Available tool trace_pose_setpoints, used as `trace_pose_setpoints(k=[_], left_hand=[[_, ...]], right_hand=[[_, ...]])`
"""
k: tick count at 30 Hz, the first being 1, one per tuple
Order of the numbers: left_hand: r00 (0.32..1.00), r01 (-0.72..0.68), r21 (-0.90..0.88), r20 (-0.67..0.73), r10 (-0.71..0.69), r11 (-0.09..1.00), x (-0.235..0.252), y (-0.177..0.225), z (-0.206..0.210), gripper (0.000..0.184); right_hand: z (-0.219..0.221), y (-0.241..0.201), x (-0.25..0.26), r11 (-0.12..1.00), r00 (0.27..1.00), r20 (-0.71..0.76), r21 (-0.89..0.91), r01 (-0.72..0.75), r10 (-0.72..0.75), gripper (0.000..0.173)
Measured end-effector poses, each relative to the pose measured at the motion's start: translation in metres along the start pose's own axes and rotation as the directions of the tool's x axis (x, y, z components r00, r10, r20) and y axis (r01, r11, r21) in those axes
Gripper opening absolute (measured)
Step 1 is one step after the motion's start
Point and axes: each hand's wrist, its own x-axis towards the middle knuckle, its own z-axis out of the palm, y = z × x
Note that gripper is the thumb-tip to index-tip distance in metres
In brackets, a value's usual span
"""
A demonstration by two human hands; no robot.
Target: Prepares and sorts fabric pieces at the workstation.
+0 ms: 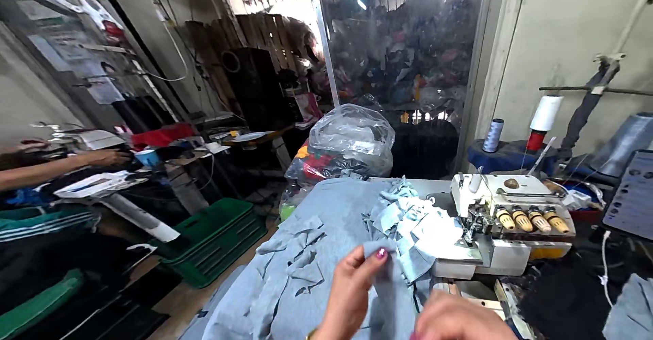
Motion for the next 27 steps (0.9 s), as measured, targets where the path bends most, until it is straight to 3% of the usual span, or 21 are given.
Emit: trace_pose_setpoints(k=[4,7,10,13,15,18,20,23,25,27], left_hand=[[0.958,-0.236,-0.045,0.158,0.240,0.971,-0.035,-0.006,0.026,0.016],[0.928,-0.322,-0.081,0.169,0.331,0.943,-0.043,-0.015,0.040,0.017],[0.891,-0.377,-0.090,0.234,0.388,0.922,-0.046,-0.021,0.048,0.019],[0.826,-0.477,0.015,0.350,0.443,0.879,-0.050,-0.025,0.049,0.031],[0.836,-0.494,0.088,0.322,0.445,0.865,-0.055,-0.023,0.053,0.029],[0.895,-0.394,-0.002,0.225,0.385,0.919,-0.056,-0.017,0.058,0.022],[0.899,-0.331,-0.043,0.290,0.329,0.943,-0.051,-0.011,0.056,0.023],[0.891,-0.112,-0.130,0.425,0.158,0.985,-0.050,-0.011,0.057,0.033],[0.861,0.127,-0.117,0.506,-0.050,0.985,-0.049,-0.022,0.058,0.046],[0.856,0.338,-0.065,0.436,-0.278,0.939,-0.044,-0.041,0.059,0.040]], right_hand=[[-0.002,0.035,0.007,0.993,0.972,-0.232,-0.104,-0.056,0.031,0.013],[-0.004,0.040,0.001,0.987,0.934,-0.353,-0.118,-0.107,0.059,0.015],[-0.009,0.037,-0.005,0.980,0.907,-0.416,-0.147,-0.132,0.059,0.019],[-0.013,0.030,-0.008,0.974,0.904,-0.420,-0.164,-0.158,0.076,0.026],[-0.014,0.024,-0.010,0.972,0.904,-0.422,-0.178,-0.155,0.067,0.022],[-0.020,0.011,-0.014,0.967,0.925,-0.355,-0.155,-0.201,0.135,0.024],[-0.033,0.001,-0.012,0.954,0.945,-0.224,-0.132,-0.270,0.237,0.034],[-0.055,0.002,-0.007,0.965,0.969,-0.101,-0.115,-0.235,0.224,0.016],[-0.073,0.013,-0.012,0.967,0.966,-0.205,-0.169,-0.191,0.155,0.013],[-0.095,0.038,-0.029,0.932,0.880,-0.450,-0.231,-0.279,0.152,0.019]])
